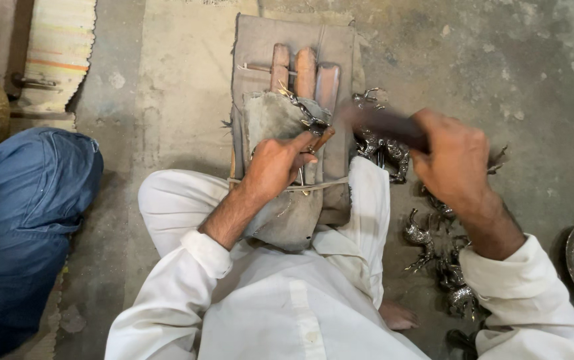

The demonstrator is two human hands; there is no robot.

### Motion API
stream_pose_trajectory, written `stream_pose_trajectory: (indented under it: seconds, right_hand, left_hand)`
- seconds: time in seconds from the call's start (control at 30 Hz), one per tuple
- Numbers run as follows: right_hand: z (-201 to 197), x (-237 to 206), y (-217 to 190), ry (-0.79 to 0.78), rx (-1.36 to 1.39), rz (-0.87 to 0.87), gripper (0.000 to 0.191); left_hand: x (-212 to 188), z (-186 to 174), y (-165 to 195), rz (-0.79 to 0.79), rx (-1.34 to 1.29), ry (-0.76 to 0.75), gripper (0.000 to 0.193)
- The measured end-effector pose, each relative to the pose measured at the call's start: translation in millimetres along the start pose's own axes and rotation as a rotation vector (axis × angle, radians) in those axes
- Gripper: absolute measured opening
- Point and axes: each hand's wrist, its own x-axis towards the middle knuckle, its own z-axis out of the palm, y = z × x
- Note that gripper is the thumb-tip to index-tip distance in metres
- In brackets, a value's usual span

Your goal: The person sits on the floor and uses a hammer and a small metal punch to emboss a pattern onto a silver-colored metal deer figurine. They repeatedly strike the punch against the figurine's body and legs while holding it steady on a padded block, occasionally repositioning the figurine to work on different areas.

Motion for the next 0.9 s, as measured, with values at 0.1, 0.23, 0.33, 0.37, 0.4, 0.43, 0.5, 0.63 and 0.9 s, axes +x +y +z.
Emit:
stream_pose_trajectory:
  seconds: [0.1,0.23,0.33,0.37,0.4,0.43,0.5,0.63,0.9]
  right_hand:
    - [-0.3,0.2,2.2,0.01,0.096,0.043,0.037]
    - [-0.3,3.5,1.5,-0.037,-0.071,-0.064,0.043]
    - [-1.0,4.8,-0.4,0.05,0.002,-0.062,0.038]
    - [-1.4,5.1,-0.5,0.014,0.087,0.067,0.033]
    - [-1.6,4.8,-0.7,-0.031,0.174,0.194,0.029]
    - [-1.9,4.6,-0.2,-0.073,0.262,0.321,0.027]
    - [-0.9,4.1,0.7,-0.051,0.004,0.09,0.031]
    - [-0.2,2.0,5.1,-0.037,0.223,0.188,0.029]
    - [-0.3,7.0,1.1,-0.078,0.193,0.249,0.03]
  left_hand:
    - [-1.0,2.0,-0.5,0.116,-0.052,0.085,0.032]
    - [-1.3,2.5,-0.8,0.019,0.007,0.026,0.027]
    - [1.2,3.4,-1.8,0.016,0.012,0.015,0.03]
    - [1.4,3.3,-2.3,0.003,0.015,0.009,0.028]
    - [0.1,4.0,-2.0,-0.017,0.014,0.003,0.026]
    - [-0.4,4.6,-2.0,0.013,0.014,0.02,0.027]
    - [-0.5,5.2,-2.4,0.087,0.022,0.05,0.029]
    - [-1.3,6.5,-1.4,-0.003,0.012,0.014,0.027]
    - [-0.1,3.9,0.9,0.032,-0.034,0.052,0.03]
